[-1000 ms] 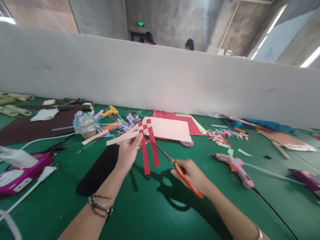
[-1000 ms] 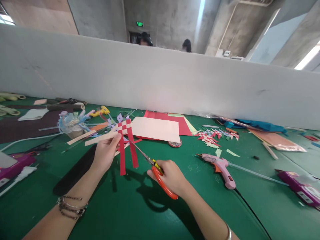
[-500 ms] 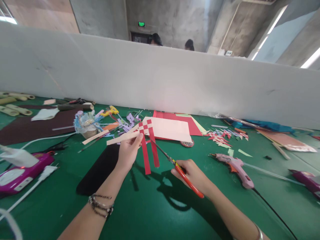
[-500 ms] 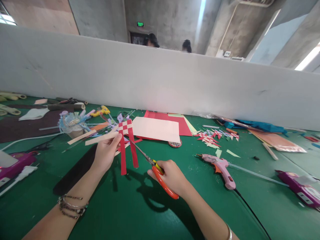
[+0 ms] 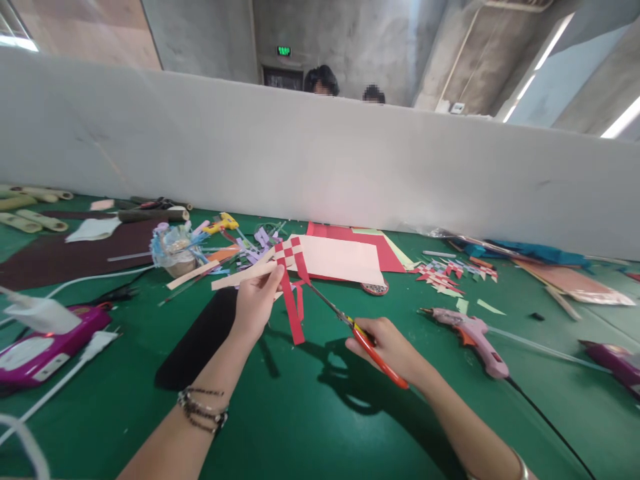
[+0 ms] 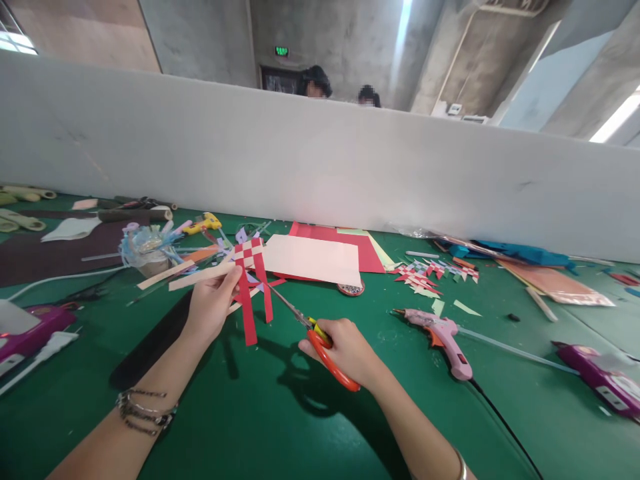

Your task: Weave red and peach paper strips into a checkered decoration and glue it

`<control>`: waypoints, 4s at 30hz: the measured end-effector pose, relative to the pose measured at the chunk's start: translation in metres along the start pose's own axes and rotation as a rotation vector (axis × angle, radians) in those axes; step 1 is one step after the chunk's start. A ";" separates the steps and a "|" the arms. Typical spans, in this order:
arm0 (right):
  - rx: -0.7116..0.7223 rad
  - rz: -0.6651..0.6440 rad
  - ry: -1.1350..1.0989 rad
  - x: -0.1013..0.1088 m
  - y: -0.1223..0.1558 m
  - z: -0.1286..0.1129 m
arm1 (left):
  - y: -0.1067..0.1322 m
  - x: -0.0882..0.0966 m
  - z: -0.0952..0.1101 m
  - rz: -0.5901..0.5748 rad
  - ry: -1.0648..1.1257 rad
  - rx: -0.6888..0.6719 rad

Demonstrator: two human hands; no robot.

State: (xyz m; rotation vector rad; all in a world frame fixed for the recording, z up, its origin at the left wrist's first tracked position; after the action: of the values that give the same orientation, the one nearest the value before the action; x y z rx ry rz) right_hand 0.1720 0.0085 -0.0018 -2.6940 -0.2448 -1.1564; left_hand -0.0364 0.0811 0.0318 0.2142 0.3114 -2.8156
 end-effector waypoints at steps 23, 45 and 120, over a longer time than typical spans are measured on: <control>0.121 -0.066 0.050 -0.014 0.004 -0.009 | 0.006 -0.001 0.004 0.024 -0.026 -0.028; 0.097 -0.041 0.067 -0.017 0.002 -0.012 | 0.010 0.000 0.011 0.124 0.005 -0.094; -0.004 0.000 0.102 -0.013 0.000 -0.011 | 0.014 -0.004 -0.013 0.199 0.205 0.108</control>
State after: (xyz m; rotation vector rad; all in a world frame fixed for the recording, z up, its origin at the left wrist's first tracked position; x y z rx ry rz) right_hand 0.1562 0.0047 -0.0039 -2.6280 -0.2275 -1.2915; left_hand -0.0271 0.0726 0.0174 0.5295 0.1721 -2.6190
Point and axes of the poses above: each hand's wrist, its own y-axis away from the middle knuckle, its own x-axis out of the back of the hand, z = x × y, the point moved 7 cm from there along -y, towards the middle knuckle, and after that the axes turned 10 degrees about z, right-handed, at the moved point
